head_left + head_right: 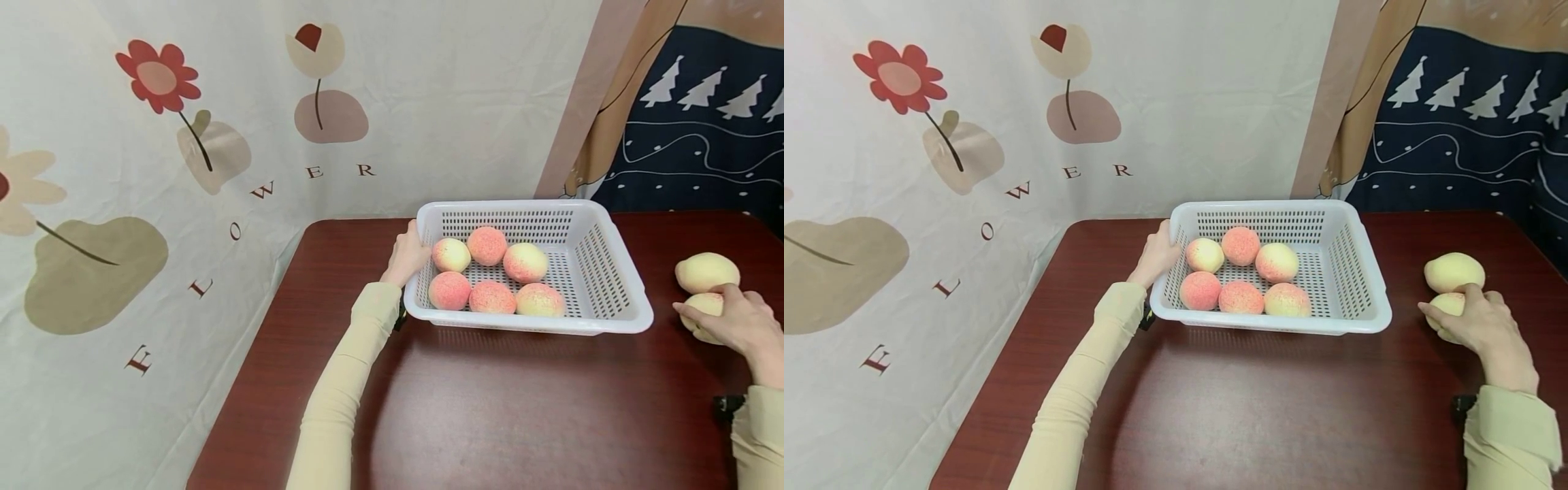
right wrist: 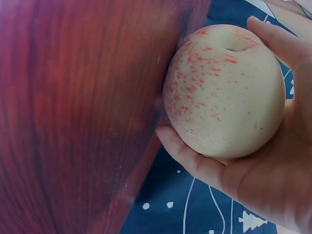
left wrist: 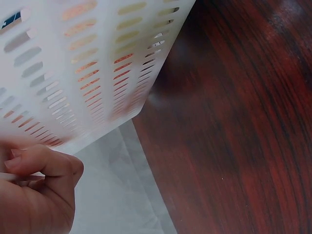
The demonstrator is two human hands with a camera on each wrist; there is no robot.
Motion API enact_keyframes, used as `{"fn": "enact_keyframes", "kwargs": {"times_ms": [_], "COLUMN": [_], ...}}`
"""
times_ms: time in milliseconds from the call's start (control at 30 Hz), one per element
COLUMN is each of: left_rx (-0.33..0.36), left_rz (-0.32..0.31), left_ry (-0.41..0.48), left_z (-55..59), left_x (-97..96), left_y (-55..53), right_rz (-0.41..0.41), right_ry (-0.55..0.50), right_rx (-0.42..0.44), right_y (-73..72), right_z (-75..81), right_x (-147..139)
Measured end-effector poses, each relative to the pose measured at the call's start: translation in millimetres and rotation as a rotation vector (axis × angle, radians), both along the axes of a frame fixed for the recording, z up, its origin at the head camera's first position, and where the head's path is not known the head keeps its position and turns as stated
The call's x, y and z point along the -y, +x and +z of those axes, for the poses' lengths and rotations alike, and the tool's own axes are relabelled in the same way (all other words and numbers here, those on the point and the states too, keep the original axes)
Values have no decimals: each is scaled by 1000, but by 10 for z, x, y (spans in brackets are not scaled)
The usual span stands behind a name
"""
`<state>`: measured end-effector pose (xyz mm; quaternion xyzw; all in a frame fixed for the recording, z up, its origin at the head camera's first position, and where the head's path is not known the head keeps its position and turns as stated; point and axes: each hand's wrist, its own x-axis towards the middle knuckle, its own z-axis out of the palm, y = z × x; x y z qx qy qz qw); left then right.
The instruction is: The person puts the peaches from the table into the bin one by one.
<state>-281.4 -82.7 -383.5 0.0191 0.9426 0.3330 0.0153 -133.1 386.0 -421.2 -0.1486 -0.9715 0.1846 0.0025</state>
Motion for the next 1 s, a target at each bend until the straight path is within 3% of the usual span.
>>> {"fn": "enact_keyframes", "kwargs": {"times_ms": [567,800,1000], "left_rx": [-6,-7,-4], "left_rz": [-1,7,4], "left_ry": [-5,-14,-7], "left_z": [-16,-23,-21], "left_x": [10,9,6], "left_y": [-7,-5,-5], "right_rz": [-45,-33,-30], "right_ry": [35,39,9], "right_rx": [-48,-156,-218], "right_y": [13,11,-22], "right_z": [-16,140,381], "right_x": [-26,53,208]}}
